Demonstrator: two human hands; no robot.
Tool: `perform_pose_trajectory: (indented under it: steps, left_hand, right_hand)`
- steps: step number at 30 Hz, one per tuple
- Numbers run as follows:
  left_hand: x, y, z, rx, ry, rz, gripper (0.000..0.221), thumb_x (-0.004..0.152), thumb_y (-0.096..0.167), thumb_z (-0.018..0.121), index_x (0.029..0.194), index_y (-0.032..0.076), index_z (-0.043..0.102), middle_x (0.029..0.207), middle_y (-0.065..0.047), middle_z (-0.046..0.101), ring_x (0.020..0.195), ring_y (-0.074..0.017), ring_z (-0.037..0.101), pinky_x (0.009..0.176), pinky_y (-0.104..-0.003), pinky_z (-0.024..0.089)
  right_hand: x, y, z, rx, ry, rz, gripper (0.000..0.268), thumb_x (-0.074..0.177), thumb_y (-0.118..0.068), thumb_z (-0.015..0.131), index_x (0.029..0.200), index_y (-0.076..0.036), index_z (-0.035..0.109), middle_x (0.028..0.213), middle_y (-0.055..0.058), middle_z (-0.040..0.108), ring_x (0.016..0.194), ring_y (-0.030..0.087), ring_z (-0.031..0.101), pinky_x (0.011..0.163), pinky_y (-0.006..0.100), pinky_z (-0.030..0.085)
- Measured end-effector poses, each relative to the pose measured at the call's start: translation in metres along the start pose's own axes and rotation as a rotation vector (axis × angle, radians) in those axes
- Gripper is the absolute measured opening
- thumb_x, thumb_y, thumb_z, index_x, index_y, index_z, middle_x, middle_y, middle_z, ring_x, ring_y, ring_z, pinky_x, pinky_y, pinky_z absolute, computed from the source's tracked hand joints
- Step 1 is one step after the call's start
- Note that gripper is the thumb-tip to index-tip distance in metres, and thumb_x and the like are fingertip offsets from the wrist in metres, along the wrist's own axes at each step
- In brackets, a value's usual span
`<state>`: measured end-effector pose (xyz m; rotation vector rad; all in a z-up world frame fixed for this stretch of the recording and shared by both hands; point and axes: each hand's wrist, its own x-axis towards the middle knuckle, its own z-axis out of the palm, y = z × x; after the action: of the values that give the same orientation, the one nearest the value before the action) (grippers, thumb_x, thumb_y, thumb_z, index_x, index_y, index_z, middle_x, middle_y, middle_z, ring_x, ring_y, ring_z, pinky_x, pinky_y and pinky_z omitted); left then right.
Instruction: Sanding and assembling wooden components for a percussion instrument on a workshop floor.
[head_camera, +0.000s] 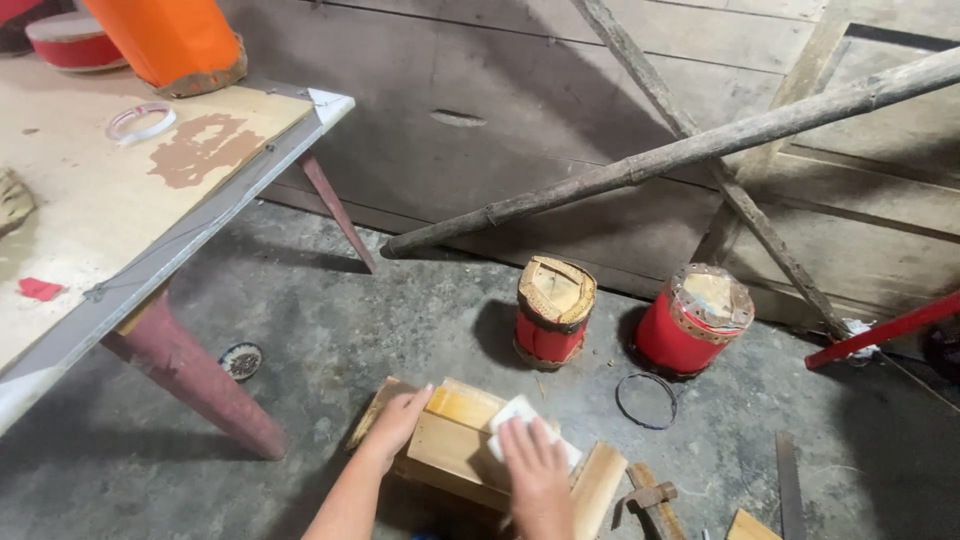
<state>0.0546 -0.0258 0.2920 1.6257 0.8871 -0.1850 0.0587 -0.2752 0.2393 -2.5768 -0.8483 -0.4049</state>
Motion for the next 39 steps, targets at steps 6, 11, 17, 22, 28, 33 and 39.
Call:
perform_pose_trajectory:
  steps: [6,11,17,22,28,33,39]
  left_hand:
    - [0.015,-0.021,0.008,-0.065,-0.144,-0.059,0.036,0.099,0.031,0.062,0.104,-0.003,0.075,0.090,-0.011,0.073,0.076,-0.0161,0.065,0.066,-0.029,0.052]
    - [0.008,-0.015,0.015,-0.097,-0.162,-0.189,0.040,0.099,0.036,0.059,0.121,0.006,0.072,0.113,-0.012,0.074,0.098,-0.0240,0.068,0.080,-0.037,0.049]
    - [0.004,-0.027,0.030,-0.373,-0.158,-0.313,0.051,0.096,0.032,0.063,0.133,-0.004,0.067,0.129,-0.025,0.072,0.109,-0.0363,0.070,0.086,-0.043,0.054]
    - [0.012,-0.063,0.042,-0.683,-0.179,-0.397,0.057,0.094,0.037,0.064,0.133,-0.004,0.065,0.129,-0.029,0.069,0.109,-0.0396,0.066,0.090,-0.048,0.051]
    - [-0.013,-0.063,0.050,-0.861,-0.122,-0.470,0.054,0.092,0.035,0.067,0.126,-0.006,0.066,0.115,-0.031,0.070,0.099,-0.0416,0.065,0.083,-0.053,0.052]
    - [-0.011,-0.081,0.062,-0.902,-0.196,-0.475,0.062,0.085,0.034,0.065,0.129,-0.009,0.061,0.127,-0.032,0.063,0.107,-0.0401,0.057,0.094,-0.047,0.044]
    - [0.006,-0.112,0.075,-1.104,-0.281,-0.292,0.045,0.090,0.027,0.060,0.123,-0.004,0.064,0.108,-0.025,0.069,0.084,-0.0332,0.064,0.072,-0.045,0.053]
  right_hand:
    - [-0.006,-0.040,0.032,-0.009,-0.023,-0.206,0.080,0.074,-0.004,0.059,0.152,-0.010,0.044,0.164,0.006,0.039,0.153,0.029,0.026,0.119,0.055,0.018]
    - [-0.021,0.004,0.030,0.060,-0.017,-0.137,0.075,0.076,0.000,0.060,0.148,-0.016,0.050,0.158,0.001,0.046,0.148,0.026,0.033,0.118,0.057,0.022]
    - [-0.040,0.046,0.026,-0.036,0.139,0.110,0.055,0.086,-0.010,0.061,0.140,-0.020,0.058,0.152,-0.001,0.053,0.147,0.025,0.039,0.122,0.056,0.027]
    - [-0.048,0.018,0.046,-0.016,0.139,0.025,0.069,0.073,0.000,0.074,0.137,-0.022,0.063,0.148,0.006,0.056,0.142,0.030,0.045,0.119,0.061,0.028]
    - [-0.045,0.017,0.033,0.110,-0.042,-0.311,0.050,0.095,-0.022,0.062,0.145,-0.018,0.059,0.153,0.012,0.052,0.142,0.036,0.041,0.109,0.062,0.032]
    - [-0.027,0.052,-0.022,-0.038,0.046,0.237,0.053,0.087,-0.017,0.059,0.139,-0.028,0.060,0.154,0.002,0.049,0.147,0.025,0.039,0.125,0.047,0.025]
    - [-0.069,0.035,0.078,-0.217,0.104,-0.262,0.068,0.086,-0.037,0.064,0.151,-0.037,0.048,0.163,0.001,0.038,0.148,0.028,0.035,0.111,0.063,0.030]
